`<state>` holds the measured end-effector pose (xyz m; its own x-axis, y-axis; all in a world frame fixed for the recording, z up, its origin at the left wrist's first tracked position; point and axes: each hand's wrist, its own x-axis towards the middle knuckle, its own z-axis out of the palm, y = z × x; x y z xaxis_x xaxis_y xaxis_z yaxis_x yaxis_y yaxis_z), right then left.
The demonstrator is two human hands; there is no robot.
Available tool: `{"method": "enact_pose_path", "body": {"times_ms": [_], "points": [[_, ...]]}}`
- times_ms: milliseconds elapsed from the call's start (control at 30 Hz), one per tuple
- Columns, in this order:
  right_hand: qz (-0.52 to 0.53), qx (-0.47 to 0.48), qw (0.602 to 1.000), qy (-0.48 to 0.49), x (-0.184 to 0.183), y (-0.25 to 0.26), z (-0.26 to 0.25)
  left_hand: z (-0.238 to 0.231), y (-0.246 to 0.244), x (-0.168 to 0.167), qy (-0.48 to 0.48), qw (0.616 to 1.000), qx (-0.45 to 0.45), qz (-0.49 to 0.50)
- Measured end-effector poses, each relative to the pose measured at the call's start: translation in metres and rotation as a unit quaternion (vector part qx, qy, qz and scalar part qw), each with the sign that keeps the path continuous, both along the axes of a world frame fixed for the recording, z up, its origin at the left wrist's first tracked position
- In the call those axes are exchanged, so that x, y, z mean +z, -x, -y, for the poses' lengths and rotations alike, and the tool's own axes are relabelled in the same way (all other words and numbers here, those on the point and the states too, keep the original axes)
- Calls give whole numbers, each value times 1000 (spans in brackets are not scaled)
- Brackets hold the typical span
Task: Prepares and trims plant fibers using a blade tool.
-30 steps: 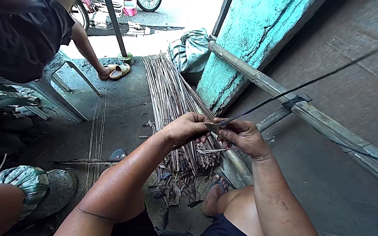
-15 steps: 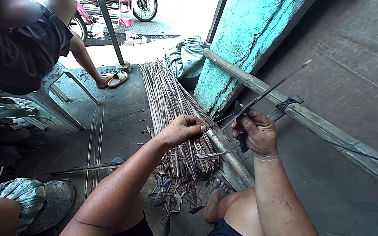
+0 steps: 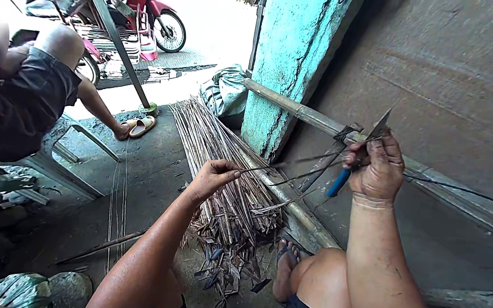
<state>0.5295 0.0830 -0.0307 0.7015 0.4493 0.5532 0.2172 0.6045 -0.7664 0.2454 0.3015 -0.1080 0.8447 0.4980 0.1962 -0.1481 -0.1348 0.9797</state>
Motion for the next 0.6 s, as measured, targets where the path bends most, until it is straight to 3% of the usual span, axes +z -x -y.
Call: {"method": "enact_pose_path", "body": {"times_ms": [133, 233, 367, 500, 600], "points": [[24, 41, 999, -14, 8, 11, 9, 10, 1, 8, -58, 996, 51, 42], [50, 185, 981, 4, 8, 31, 7, 21, -1, 10, -111, 986, 115, 53], [35, 335, 934, 121, -6, 68, -14, 31, -5, 11, -130, 979, 141, 72], [15, 347, 904, 250, -28, 93, -42, 38, -6, 16, -146, 979, 125, 75], [36, 366, 890, 270, -35, 93, -52, 38, -9, 18, -154, 982, 85, 63]]}}
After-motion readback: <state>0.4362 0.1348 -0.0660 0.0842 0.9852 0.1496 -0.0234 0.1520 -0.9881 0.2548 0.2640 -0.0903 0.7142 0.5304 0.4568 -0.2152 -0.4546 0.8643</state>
